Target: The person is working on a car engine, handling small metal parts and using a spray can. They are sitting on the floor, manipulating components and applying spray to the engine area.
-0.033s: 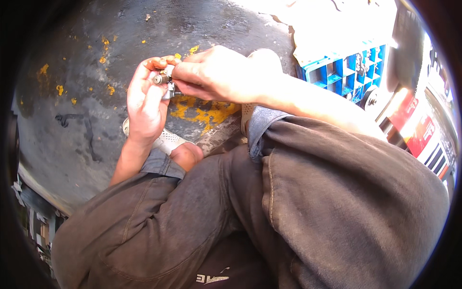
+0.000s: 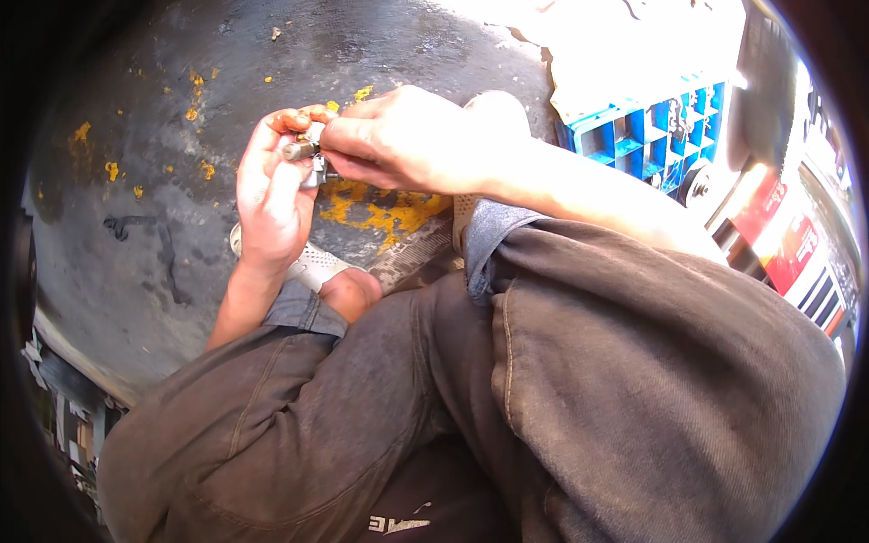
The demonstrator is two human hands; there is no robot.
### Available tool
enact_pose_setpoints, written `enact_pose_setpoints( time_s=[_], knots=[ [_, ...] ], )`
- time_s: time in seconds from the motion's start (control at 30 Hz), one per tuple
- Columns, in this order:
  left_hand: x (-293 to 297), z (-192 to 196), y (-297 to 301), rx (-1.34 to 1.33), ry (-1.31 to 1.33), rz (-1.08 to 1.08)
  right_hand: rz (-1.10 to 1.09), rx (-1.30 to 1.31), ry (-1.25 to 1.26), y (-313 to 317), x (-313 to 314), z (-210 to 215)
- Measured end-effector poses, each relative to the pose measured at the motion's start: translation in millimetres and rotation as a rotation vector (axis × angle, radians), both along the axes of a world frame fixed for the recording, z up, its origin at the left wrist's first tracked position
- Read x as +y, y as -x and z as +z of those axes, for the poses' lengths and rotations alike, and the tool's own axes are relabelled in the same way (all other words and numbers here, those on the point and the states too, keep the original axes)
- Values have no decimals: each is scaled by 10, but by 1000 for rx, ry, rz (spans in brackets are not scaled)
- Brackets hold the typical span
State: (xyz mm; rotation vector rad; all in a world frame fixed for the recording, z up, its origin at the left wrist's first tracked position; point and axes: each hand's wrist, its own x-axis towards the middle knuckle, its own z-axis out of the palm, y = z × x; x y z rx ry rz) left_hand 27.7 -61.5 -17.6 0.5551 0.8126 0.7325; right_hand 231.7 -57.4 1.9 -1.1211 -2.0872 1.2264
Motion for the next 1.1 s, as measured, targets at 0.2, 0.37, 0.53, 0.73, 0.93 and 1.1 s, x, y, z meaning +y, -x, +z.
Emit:
enact_pose_setpoints(
  time_s=[0.2,0.37,0.53,0.73,0.93,1.1],
  knots=[
    [29,38,-61,-100,106,122,91,-24,60,-35,129,62],
    [113,26,8,-216,310,89,156,-151,131,-34,154,81],
    [64,-40,8,-204,288,98,132,-92,100,-39,197,32],
    [108,6,33,-319,385,52,204,-143,160,-43,229,60],
    [140,114,25,-231,452,40,205,-117,144,-29,188,34],
    [155,3,86,-352,532,101,178,-125,133,22,248,117]
  ],
)
